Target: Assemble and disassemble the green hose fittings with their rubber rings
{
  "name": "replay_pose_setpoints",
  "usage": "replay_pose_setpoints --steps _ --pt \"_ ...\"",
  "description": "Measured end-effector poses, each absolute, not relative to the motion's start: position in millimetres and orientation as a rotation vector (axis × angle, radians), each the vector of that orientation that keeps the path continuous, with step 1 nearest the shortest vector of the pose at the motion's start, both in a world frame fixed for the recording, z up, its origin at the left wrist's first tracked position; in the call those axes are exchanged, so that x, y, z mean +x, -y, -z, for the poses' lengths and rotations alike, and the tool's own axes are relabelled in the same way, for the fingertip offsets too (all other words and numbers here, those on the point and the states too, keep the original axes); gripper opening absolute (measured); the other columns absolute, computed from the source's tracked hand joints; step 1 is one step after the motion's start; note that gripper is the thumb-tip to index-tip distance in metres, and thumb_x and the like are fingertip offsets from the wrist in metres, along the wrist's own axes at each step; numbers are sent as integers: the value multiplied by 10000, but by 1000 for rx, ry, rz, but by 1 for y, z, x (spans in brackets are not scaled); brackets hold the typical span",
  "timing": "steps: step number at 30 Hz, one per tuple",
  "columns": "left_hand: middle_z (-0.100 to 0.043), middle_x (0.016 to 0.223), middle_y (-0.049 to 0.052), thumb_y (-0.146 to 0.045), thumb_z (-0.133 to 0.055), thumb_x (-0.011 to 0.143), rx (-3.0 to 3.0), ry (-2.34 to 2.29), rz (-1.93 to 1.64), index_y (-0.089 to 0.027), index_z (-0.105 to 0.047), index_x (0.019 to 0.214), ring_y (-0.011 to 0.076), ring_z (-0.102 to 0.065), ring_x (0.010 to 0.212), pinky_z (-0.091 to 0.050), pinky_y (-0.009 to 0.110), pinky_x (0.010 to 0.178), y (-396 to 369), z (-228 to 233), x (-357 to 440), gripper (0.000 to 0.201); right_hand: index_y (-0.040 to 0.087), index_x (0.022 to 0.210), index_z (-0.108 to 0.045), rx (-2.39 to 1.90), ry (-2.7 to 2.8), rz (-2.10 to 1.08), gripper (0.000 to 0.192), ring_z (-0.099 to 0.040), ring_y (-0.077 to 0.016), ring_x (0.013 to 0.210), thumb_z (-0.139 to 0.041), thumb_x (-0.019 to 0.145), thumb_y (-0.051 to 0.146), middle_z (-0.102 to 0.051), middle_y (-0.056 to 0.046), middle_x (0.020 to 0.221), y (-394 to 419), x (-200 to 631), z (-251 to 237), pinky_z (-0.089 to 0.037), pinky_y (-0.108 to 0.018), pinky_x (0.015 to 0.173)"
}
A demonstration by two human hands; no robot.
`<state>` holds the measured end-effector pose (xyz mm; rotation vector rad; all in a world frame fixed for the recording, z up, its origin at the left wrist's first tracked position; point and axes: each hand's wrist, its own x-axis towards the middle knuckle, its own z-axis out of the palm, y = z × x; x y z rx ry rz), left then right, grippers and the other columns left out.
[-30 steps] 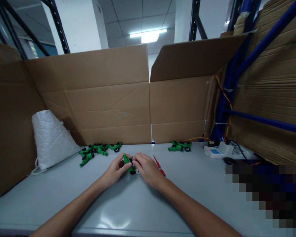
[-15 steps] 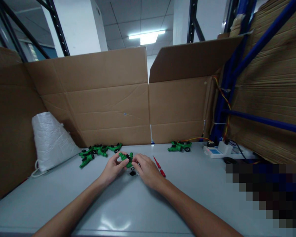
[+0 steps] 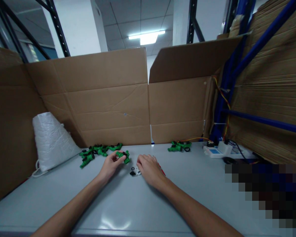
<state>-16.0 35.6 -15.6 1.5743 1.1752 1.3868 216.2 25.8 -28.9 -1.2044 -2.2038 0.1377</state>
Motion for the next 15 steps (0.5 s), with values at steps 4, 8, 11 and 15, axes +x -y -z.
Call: replay_pose_setpoints --steps 4,8,11,15 --pt "-686 718 5 -564 -881 704 1517 -1258 -1333 -153 -695 1050 156 -628 608 -427 227 535 -42 23 -22 569 216 992 -645 -1303 2252 -51 113 -611 -248 1004 -550 1052 229 -728 -56 1032 -28 221 26 -350 -351 854" --pt "-705 681 22 -562 -912 654 1523 -1286 -1276 -128 -711 1051 160 -629 580 -478 257 563 -49 31 -27 622 211 1022 -652 -1415 2240 12 117 -602 -271 1045 -542 1054 235 -734 -81 1083 -35 231 23 -342 -357 842" --pt "-716 681 25 -570 -920 623 1526 -1336 -1234 -128 -708 1057 161 -617 559 -458 263 556 -55 38 -31 655 212 1022 -656 -1469 2217 32 125 -599 -277 1057 -541 1057 244 -735 -84 1086 -40 235 24 -342 -361 848" --pt "-750 780 46 -529 -896 659 1686 -1388 -1214 -138 -728 1013 185 -645 656 -464 281 624 -58 39 -35 554 207 1026 -656 -1488 2231 52 127 -599 -283 1056 -540 1056 249 -735 -94 1085 -39 234 26 -343 -364 850"
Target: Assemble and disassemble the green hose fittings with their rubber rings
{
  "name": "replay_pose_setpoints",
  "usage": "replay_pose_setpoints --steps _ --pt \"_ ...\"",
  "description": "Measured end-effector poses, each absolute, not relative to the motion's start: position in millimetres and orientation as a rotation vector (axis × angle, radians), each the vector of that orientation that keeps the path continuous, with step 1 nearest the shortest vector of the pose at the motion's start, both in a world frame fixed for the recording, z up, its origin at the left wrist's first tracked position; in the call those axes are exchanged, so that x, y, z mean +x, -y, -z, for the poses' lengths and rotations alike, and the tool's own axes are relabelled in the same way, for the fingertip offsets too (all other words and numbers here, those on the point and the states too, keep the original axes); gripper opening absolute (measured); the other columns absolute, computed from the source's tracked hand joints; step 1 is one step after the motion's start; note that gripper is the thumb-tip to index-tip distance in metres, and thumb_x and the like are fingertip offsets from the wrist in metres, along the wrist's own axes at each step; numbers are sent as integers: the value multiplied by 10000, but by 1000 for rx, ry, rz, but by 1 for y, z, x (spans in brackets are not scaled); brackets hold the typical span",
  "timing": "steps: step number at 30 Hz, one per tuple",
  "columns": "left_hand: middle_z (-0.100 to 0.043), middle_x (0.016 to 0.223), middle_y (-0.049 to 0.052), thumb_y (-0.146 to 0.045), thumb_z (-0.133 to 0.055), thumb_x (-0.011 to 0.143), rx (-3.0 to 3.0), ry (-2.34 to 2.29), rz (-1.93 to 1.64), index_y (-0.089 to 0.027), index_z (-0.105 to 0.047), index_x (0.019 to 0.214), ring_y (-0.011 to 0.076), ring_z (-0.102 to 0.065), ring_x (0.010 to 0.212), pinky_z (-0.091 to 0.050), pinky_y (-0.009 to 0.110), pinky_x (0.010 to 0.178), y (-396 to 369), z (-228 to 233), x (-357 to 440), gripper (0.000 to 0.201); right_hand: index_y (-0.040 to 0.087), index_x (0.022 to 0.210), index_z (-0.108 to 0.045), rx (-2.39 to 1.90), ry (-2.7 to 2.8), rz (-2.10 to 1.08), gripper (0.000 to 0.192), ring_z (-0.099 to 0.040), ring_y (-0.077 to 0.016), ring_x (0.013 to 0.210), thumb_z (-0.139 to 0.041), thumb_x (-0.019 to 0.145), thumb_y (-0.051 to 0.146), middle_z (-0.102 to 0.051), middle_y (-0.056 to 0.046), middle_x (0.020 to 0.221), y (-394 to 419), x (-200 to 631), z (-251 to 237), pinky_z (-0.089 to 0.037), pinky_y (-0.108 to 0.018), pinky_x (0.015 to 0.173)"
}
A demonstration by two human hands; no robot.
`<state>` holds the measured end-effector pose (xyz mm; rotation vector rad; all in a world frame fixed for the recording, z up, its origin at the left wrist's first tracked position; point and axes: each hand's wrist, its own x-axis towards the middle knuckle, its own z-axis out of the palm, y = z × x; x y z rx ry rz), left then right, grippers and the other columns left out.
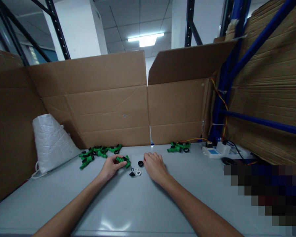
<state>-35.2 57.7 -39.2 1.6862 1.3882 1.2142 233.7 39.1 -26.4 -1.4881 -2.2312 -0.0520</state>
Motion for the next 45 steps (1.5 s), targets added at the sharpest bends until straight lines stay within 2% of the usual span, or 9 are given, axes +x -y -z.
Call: replay_pose_setpoints --steps 5,10,17,21,24,33,45 --pt "-765 863 54 -467 -859 726 1943 -1455 -1145 -161 -757 894 220 -668 804 -472 303 750 -49 30 -35 363 202 1030 -655 -1492 2255 45 125 -597 -289 1059 -542 1052 249 -739 -99 1093 -34 230 27 -343 -365 852" --pt "-727 785 23 -491 -860 712 1993 -1444 -1081 -170 -735 866 200 -618 735 -447 288 705 -44 29 -32 377 201 1018 -664 -1498 2239 50 134 -598 -291 1055 -543 1049 249 -741 -106 1090 -34 230 27 -352 -376 856" --pt "-724 846 29 -509 -863 718 2036 -1401 -1031 -187 -737 933 208 -612 772 -459 296 725 -39 24 -29 407 200 1041 -656 -1539 2228 119 132 -601 -298 1064 -532 1050 244 -741 -104 1099 -39 235 29 -360 -381 853" --pt "-728 968 66 -534 -731 880 2070 -1331 -1144 -193 -741 996 208 -626 826 -480 294 750 -37 22 -26 360 200 1062 -654 -1567 2216 101 112 -604 -296 1069 -550 1043 241 -737 -113 1115 -43 238 31 -361 -377 858" --pt "-720 976 76 -520 -625 963 2098 -1326 -1189 -195 -747 977 213 -629 843 -481 293 739 -37 21 -25 347 194 1064 -651 -1575 2212 85 109 -605 -302 1070 -558 1041 245 -736 -119 1121 -44 239 31 -363 -381 857" --pt "-723 906 66 -493 -666 919 2033 -1371 -1209 -189 -736 868 216 -622 804 -472 299 733 -41 23 -27 316 190 1072 -662 -1589 2235 78 137 -607 -307 1093 -540 1044 247 -731 -131 1137 -42 237 31 -375 -389 869" --pt "-744 883 72 -504 -652 912 1976 -1422 -1179 -172 -737 875 225 -649 791 -491 325 767 -46 28 -29 345 196 1143 -621 -1601 2192 49 138 -610 -311 1093 -538 1038 228 -727 -132 1129 -45 239 31 -367 -377 859"
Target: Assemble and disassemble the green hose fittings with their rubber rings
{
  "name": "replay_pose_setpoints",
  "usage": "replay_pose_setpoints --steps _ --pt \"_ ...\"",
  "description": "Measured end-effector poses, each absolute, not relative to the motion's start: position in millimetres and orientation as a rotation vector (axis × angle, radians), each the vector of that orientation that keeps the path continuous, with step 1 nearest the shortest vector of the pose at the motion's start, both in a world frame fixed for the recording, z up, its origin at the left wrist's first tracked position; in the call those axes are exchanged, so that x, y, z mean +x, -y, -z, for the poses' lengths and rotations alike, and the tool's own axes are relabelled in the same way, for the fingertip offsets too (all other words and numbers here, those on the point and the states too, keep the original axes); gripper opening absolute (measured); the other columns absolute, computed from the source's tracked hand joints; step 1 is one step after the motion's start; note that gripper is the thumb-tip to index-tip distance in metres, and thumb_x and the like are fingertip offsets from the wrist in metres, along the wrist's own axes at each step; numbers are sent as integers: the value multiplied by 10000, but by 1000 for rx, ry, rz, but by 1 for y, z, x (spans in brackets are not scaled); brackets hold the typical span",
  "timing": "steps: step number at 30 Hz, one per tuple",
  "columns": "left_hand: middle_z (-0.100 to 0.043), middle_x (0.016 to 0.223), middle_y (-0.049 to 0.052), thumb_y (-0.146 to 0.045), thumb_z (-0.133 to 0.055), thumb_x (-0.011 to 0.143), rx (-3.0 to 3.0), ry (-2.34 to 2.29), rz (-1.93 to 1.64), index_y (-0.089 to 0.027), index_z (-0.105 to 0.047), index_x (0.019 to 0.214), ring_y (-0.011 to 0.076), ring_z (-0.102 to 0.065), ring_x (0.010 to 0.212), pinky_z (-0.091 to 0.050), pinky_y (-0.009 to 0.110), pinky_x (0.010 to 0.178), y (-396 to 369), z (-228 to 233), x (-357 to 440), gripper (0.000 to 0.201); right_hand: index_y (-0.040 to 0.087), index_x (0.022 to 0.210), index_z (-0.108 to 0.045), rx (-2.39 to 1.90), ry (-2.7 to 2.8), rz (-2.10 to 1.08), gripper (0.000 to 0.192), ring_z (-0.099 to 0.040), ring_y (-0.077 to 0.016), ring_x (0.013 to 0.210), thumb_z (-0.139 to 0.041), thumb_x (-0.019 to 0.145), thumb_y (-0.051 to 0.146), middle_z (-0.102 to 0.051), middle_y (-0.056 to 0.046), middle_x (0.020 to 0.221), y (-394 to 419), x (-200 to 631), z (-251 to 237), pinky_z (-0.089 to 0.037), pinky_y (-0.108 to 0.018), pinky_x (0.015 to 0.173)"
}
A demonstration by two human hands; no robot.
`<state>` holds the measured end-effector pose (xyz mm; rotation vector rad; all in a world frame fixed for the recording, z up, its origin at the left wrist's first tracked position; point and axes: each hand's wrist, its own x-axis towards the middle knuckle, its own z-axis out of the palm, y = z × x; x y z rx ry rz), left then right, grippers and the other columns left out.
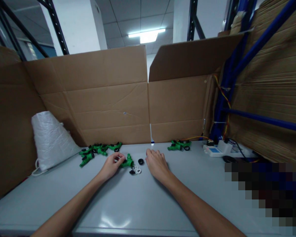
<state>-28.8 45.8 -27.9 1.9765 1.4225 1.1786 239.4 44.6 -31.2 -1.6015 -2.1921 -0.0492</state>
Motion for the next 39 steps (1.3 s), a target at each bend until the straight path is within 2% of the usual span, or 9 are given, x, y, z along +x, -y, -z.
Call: replay_pose_setpoints --steps 10,14,19,22,26,29,34,36,39 --pt "-751 903 61 -528 -549 977 1952 -1457 -1203 -183 -735 908 241 -655 852 -483 329 788 -41 18 -28 397 199 1146 -609 -1595 2191 66 128 -610 -305 1101 -532 1048 228 -728 -116 1143 -43 239 29 -365 -370 853" --pt "-738 955 63 -432 -553 994 2077 -1448 -1183 -183 -719 953 217 -649 848 -488 313 779 -35 16 -25 302 195 1167 -605 -1615 2185 63 139 -602 -302 1124 -546 1047 236 -719 -121 1161 -44 240 28 -363 -369 873" --pt "-737 1035 66 -250 -627 918 2271 -1390 -1078 -198 -717 992 208 -665 907 -500 285 757 -29 15 -23 127 192 1188 -597 -1645 2160 23 162 -590 -303 1165 -549 1051 265 -698 -129 1191 -46 241 25 -371 -370 909" --pt "-747 1078 63 -187 -646 874 2325 -1383 -1055 -211 -721 1026 217 -677 957 -512 284 775 -28 16 -24 172 189 1197 -595 -1631 2150 -25 179 -596 -305 1159 -565 1039 269 -670 -137 1230 -45 241 27 -387 -370 912" --pt "-760 1062 64 -177 -648 865 2320 -1385 -1052 -212 -731 1034 214 -689 909 -527 291 777 -29 19 -27 191 178 1208 -598 -1606 2138 -81 206 -605 -309 1137 -593 1016 251 -639 -154 1229 -44 239 30 -414 -369 899" --pt "-764 1071 69 -213 -651 890 2300 -1396 -1040 -205 -728 1057 208 -694 884 -531 293 770 -30 21 -27 184 178 1179 -613 -1494 2123 -144 181 -602 -290 1118 -607 1004 222 -636 -136 1195 -43 238 27 -426 -364 921" --pt "-771 1081 65 -257 -660 916 2251 -1397 -1048 -206 -727 1091 200 -695 874 -527 282 755 -33 22 -28 194 202 1054 -663 -982 2190 -383 65 -599 -206 1038 -619 1006 208 -647 -58 1095 -34 235 8 -440 -306 924" --pt "-774 1064 61 -271 -662 919 2238 -1425 -1049 -208 -732 1076 201 -693 866 -525 282 745 -35 24 -29 183 217 1022 -693 -875 2249 -415 76 -591 -207 1034 -619 1018 235 -655 -43 1056 -28 232 4 -436 -318 939" --pt "-774 1031 58 -288 -667 916 2218 -1495 -1064 -211 -737 1064 206 -689 853 -523 288 736 -38 27 -31 181 235 1080 -721 -800 2364 -375 102 -571 -230 1100 -654 1010 265 -668 -49 1112 -18 227 7 -419 -356 999"
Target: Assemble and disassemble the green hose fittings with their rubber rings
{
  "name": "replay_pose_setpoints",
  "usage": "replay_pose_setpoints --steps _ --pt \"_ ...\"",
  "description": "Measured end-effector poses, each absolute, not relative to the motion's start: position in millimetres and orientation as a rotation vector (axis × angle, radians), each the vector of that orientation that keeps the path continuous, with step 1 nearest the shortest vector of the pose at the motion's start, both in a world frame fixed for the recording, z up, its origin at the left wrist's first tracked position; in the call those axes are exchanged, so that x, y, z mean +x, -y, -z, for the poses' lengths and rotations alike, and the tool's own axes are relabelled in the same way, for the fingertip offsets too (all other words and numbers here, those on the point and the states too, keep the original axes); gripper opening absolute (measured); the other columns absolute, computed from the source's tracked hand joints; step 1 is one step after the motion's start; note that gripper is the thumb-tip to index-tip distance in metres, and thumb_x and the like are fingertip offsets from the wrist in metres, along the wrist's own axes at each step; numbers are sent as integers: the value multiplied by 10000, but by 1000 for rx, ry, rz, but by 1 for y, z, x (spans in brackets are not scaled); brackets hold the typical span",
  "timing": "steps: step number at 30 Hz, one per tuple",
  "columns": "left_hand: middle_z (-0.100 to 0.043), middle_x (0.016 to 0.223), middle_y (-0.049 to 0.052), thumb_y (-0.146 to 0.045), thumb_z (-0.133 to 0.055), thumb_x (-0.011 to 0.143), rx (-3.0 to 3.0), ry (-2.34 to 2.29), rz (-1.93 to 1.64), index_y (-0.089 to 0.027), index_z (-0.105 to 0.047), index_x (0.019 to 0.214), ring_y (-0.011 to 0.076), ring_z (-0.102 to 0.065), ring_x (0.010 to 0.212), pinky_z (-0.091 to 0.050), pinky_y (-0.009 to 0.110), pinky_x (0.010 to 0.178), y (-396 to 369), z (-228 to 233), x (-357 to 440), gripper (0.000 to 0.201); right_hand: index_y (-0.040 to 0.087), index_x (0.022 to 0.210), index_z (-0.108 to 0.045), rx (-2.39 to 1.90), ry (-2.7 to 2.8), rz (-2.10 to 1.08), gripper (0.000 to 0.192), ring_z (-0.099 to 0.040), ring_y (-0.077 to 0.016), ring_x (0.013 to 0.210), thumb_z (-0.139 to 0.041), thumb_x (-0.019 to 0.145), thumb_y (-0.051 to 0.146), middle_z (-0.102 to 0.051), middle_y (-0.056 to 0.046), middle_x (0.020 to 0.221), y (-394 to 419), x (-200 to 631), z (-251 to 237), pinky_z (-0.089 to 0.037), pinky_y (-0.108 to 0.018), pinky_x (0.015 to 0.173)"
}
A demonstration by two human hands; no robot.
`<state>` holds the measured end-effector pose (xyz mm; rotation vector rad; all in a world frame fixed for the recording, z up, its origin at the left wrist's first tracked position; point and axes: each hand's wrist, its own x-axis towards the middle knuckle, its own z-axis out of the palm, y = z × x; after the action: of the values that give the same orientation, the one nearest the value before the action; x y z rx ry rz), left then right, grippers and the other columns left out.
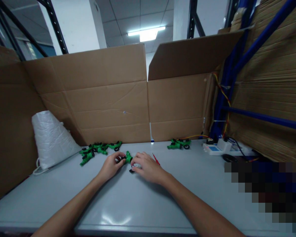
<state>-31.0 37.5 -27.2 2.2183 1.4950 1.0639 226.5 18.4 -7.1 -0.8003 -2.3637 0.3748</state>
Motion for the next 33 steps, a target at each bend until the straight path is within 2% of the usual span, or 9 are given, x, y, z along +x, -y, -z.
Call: replay_pose_setpoints --steps 6,17,33 --pt "-767 1005 45 -309 -679 906 2198 -1586 -1071 -213 -731 1035 195 -682 796 -511 289 721 -40 28 -32 169 254 1225 -708 -782 2518 -340 232 -540 -267 1172 -670 1002 304 -666 -70 1258 -10 216 22 -409 -404 1037" --pt "-764 1014 48 -331 -684 902 2214 -1549 -1059 -212 -718 1011 194 -683 821 -517 283 730 -37 24 -30 165 219 1027 -710 -885 2519 -330 75 -556 -240 1085 -641 1001 204 -712 -52 1100 -27 222 27 -396 -370 987" --pt "-759 974 54 -364 -712 896 2220 -1388 -1027 -199 -732 1015 179 -651 753 -518 284 703 -31 21 -24 204 209 1010 -684 -1160 2485 -97 169 -584 -225 1031 -595 928 90 -712 -52 1062 -38 242 22 -334 -329 861"
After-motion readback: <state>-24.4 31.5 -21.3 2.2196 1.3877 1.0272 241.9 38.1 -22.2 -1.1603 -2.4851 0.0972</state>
